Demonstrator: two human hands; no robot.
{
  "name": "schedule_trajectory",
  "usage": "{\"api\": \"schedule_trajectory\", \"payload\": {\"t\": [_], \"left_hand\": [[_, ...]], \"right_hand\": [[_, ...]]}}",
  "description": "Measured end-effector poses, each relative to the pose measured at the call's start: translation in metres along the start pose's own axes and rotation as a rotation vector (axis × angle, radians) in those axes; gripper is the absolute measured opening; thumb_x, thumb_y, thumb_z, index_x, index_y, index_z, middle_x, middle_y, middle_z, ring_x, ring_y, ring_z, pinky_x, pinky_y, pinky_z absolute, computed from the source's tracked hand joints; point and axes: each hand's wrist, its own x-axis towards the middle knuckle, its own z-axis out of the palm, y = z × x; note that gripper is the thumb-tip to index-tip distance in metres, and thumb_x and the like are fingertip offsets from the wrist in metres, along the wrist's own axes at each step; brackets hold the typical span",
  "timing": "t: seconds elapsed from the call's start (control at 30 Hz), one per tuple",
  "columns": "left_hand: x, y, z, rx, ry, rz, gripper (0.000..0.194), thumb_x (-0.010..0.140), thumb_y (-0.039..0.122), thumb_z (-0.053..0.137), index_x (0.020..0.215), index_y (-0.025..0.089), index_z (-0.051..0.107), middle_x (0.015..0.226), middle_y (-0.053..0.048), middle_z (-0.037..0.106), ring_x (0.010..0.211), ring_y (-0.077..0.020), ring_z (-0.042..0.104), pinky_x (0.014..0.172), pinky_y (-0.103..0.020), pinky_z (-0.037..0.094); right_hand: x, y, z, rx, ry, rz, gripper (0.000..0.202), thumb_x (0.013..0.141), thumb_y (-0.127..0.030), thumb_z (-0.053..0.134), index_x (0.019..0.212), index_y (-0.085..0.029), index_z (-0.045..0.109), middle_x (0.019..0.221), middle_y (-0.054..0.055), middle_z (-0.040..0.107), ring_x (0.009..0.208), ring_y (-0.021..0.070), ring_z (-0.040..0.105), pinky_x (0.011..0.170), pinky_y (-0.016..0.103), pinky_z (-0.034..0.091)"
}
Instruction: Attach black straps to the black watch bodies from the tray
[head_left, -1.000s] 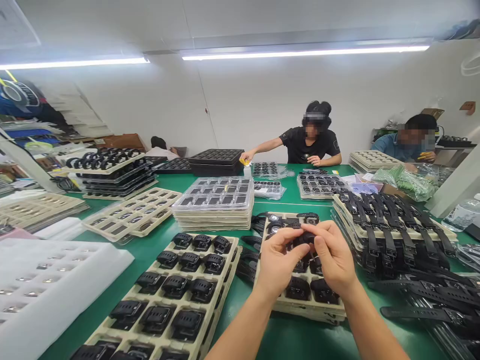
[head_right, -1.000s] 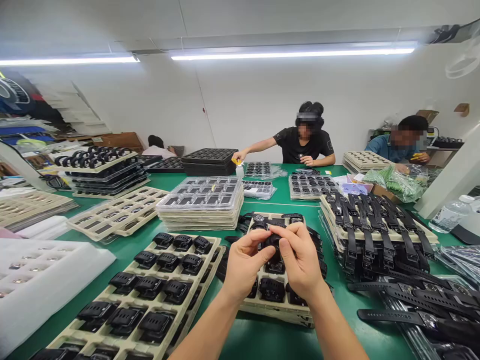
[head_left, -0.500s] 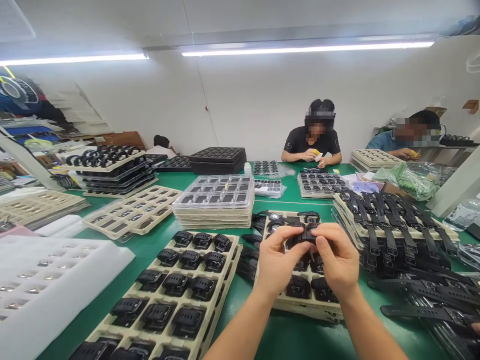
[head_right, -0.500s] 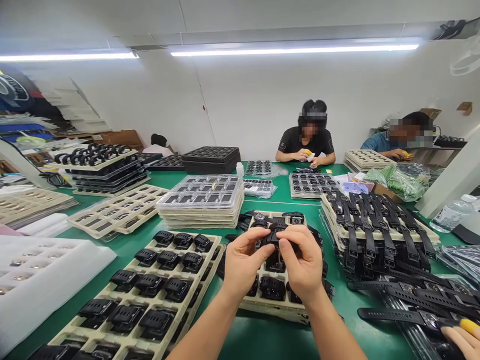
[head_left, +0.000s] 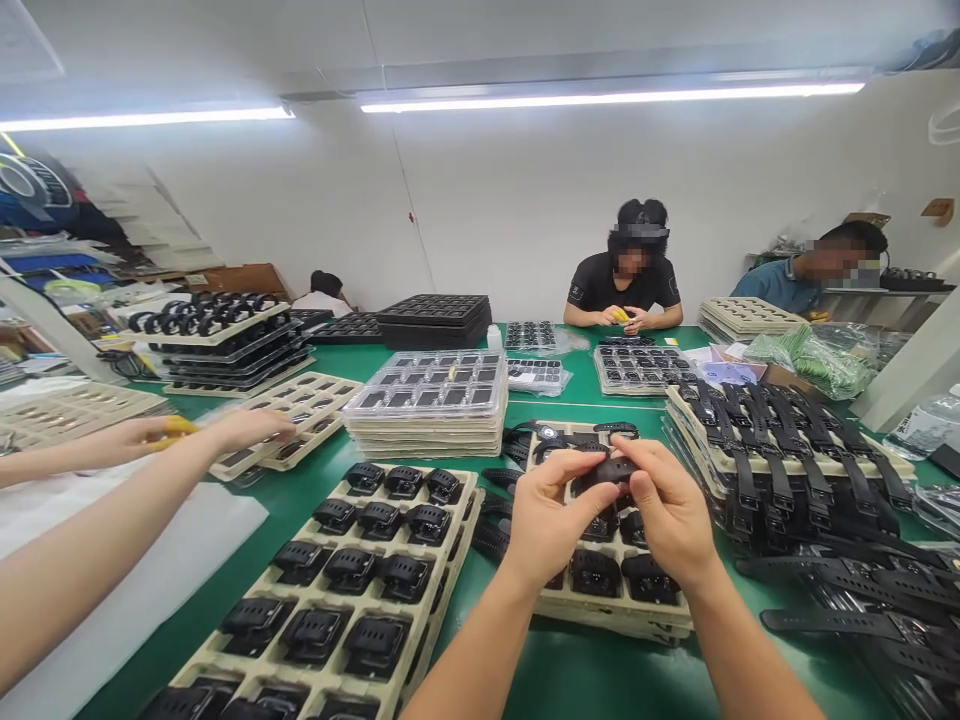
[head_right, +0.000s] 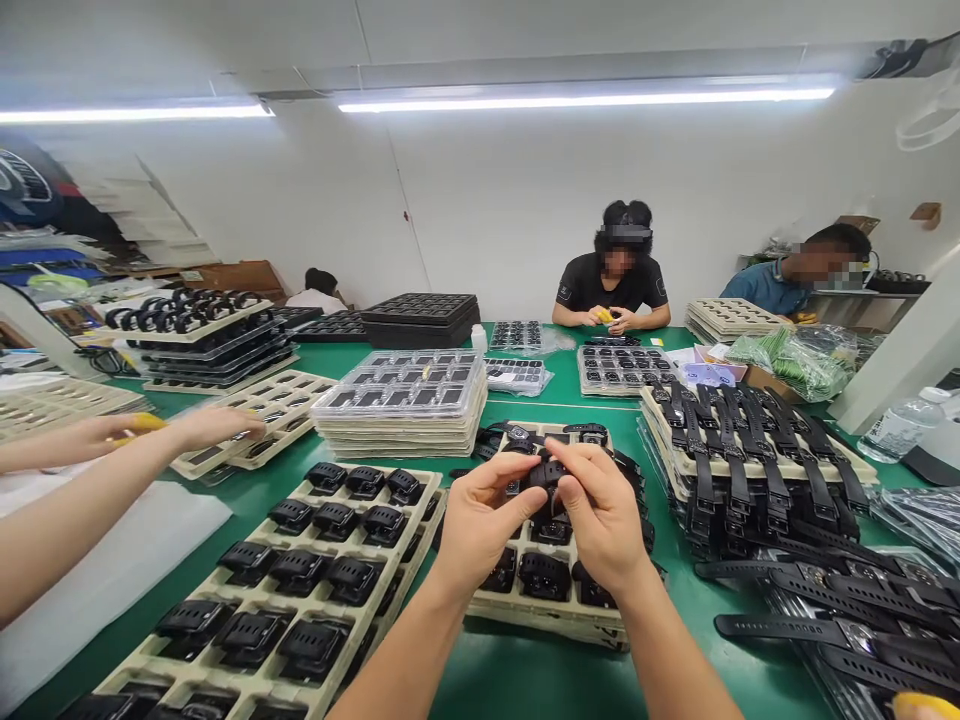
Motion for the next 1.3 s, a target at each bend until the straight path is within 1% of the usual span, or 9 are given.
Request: {"api": "schedule_trajectory", "payload": {"t": [0.13, 0.27, 0.4, 0.67, 0.8, 0.93, 1.07, 1.17, 1.3], "left_hand": [[-0.003, -0.002, 0.002, 0.019, 0.0, 0.014, 0.023, 0.071, 0.019, 0.085, 0.094, 0.02, 0.082, 0.094, -0.006, 0.077, 0.092, -0.0211, 0.072, 0.084, -0.029, 0.06], [-0.005, -0.007, 0.005, 0.02, 0.004, -0.025, 0.024, 0.067, 0.017, 0.086, 0.091, 0.018, 0.082, 0.092, -0.006, 0.078, 0.091, -0.0221, 0.073, 0.084, -0.029, 0.06], [-0.003, -0.009, 0.005, -0.043, 0.004, -0.066, 0.025, 0.075, 0.022, 0.083, 0.099, 0.018, 0.081, 0.101, -0.008, 0.079, 0.096, -0.0239, 0.074, 0.088, -0.033, 0.061], [-0.003, -0.01, 0.002, 0.093, -0.002, 0.006, 0.023, 0.08, 0.026, 0.08, 0.102, 0.018, 0.08, 0.102, -0.009, 0.076, 0.097, -0.0241, 0.072, 0.092, -0.035, 0.058], [-0.001, -0.011, -0.002, 0.307, -0.014, 0.178, 0.019, 0.086, 0.032, 0.077, 0.101, 0.023, 0.082, 0.099, -0.008, 0.074, 0.099, -0.0241, 0.066, 0.093, -0.038, 0.055], [0.003, -0.014, -0.006, 0.421, -0.041, 0.288, 0.021, 0.091, 0.042, 0.071, 0.099, 0.027, 0.083, 0.104, -0.01, 0.07, 0.104, -0.0264, 0.062, 0.092, -0.041, 0.054], [0.011, -0.011, -0.016, 0.502, -0.281, 0.373, 0.026, 0.099, 0.037, 0.059, 0.115, 0.029, 0.077, 0.11, -0.01, 0.071, 0.107, -0.0251, 0.064, 0.09, -0.039, 0.057], [0.018, -0.008, -0.023, 0.639, -0.299, 0.64, 0.023, 0.097, 0.023, 0.063, 0.115, 0.03, 0.076, 0.104, -0.007, 0.075, 0.096, -0.0212, 0.067, 0.079, -0.032, 0.059], [0.017, -0.008, -0.022, 0.851, -0.153, 1.117, 0.032, 0.096, 0.008, 0.057, 0.12, 0.022, 0.071, 0.098, -0.009, 0.078, 0.088, -0.022, 0.071, 0.074, -0.033, 0.061]], "right_hand": [[-0.002, -0.001, 0.002, -0.021, 0.034, -0.004, 0.032, 0.108, -0.033, 0.047, 0.132, -0.039, 0.068, 0.105, 0.003, 0.062, 0.097, 0.0199, 0.06, 0.078, 0.032, 0.05], [0.0, -0.003, -0.002, -0.011, -0.059, 0.019, 0.031, 0.108, -0.033, 0.046, 0.128, -0.037, 0.07, 0.099, 0.003, 0.059, 0.092, 0.0192, 0.058, 0.078, 0.032, 0.048], [0.003, -0.005, -0.008, -0.025, -0.07, 0.018, 0.031, 0.107, -0.028, 0.048, 0.125, -0.036, 0.072, 0.099, 0.003, 0.058, 0.086, 0.0174, 0.058, 0.076, 0.032, 0.049], [0.008, -0.007, -0.009, -0.044, -0.181, 0.059, 0.033, 0.106, -0.036, 0.05, 0.132, -0.032, 0.07, 0.107, 0.008, 0.062, 0.102, 0.0237, 0.061, 0.088, 0.039, 0.053], [0.008, -0.005, -0.004, 0.065, -0.175, 0.107, 0.028, 0.099, -0.041, 0.063, 0.123, -0.032, 0.074, 0.118, 0.007, 0.072, 0.112, 0.0254, 0.065, 0.097, 0.041, 0.054], [0.01, -0.007, -0.001, 0.164, -0.114, 0.296, 0.023, 0.089, -0.037, 0.075, 0.11, -0.029, 0.08, 0.112, 0.006, 0.079, 0.103, 0.0263, 0.072, 0.095, 0.042, 0.057], [0.016, -0.013, -0.004, 0.234, -0.041, 0.366, 0.021, 0.075, -0.035, 0.084, 0.094, -0.024, 0.082, 0.094, 0.005, 0.081, 0.09, 0.0262, 0.075, 0.087, 0.039, 0.06], [0.02, -0.018, -0.007, 0.269, -0.102, 0.4, 0.019, 0.075, -0.031, 0.083, 0.092, -0.024, 0.081, 0.094, 0.003, 0.08, 0.091, 0.0243, 0.074, 0.088, 0.037, 0.059], [0.021, -0.025, -0.003, 0.262, -0.116, 0.46, 0.024, 0.068, -0.026, 0.085, 0.092, -0.023, 0.081, 0.095, 0.002, 0.08, 0.094, 0.0245, 0.073, 0.092, 0.038, 0.057]]}}
